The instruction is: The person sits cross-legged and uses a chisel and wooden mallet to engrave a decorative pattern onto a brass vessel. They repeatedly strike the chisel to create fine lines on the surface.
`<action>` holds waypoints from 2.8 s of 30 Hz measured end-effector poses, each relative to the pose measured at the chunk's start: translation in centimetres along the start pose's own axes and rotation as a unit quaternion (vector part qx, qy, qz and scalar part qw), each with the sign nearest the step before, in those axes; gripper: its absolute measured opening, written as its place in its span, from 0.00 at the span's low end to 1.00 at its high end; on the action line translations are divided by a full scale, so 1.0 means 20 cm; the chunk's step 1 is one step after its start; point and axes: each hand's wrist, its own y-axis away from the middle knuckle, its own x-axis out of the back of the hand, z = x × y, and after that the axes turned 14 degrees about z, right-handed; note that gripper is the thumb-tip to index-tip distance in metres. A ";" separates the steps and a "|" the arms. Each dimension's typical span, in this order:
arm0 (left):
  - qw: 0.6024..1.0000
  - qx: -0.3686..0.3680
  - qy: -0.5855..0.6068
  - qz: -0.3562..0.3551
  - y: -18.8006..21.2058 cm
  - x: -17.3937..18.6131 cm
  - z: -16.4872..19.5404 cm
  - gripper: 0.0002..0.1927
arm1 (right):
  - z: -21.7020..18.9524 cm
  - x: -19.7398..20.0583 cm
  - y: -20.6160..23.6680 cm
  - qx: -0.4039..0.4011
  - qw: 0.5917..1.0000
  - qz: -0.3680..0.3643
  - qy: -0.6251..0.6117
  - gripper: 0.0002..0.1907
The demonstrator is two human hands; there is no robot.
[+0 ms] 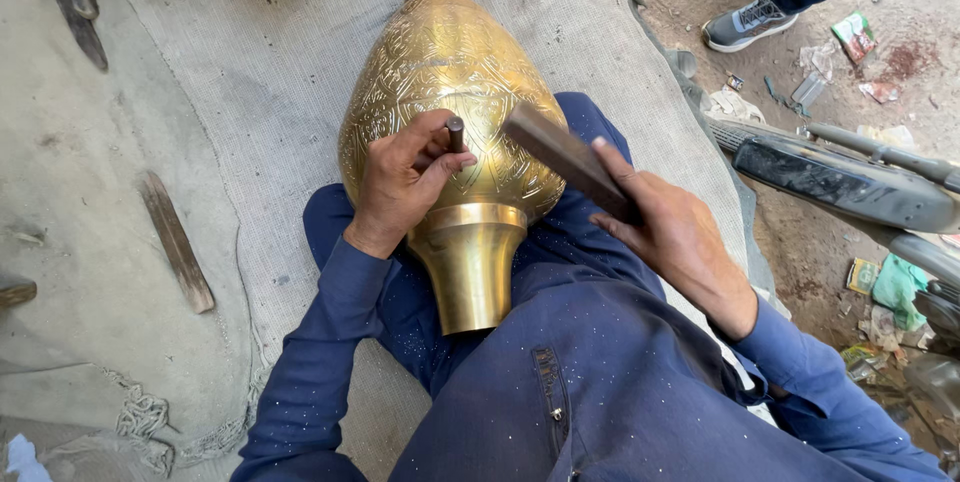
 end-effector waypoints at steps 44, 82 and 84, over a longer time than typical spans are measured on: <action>0.990 -0.102 -0.097 -0.012 0.00 -0.01 0.05 0.20 | -0.19 0.05 -0.06 0.071 0.978 0.134 -0.143 0.48; 0.988 -0.064 -0.116 0.083 0.08 -0.08 0.03 0.21 | -0.11 0.07 -0.20 0.092 0.995 0.023 0.025 0.43; 0.987 -0.056 -0.121 0.084 0.08 -0.08 0.04 0.20 | -0.16 0.09 -0.22 0.141 0.983 0.088 -0.074 0.44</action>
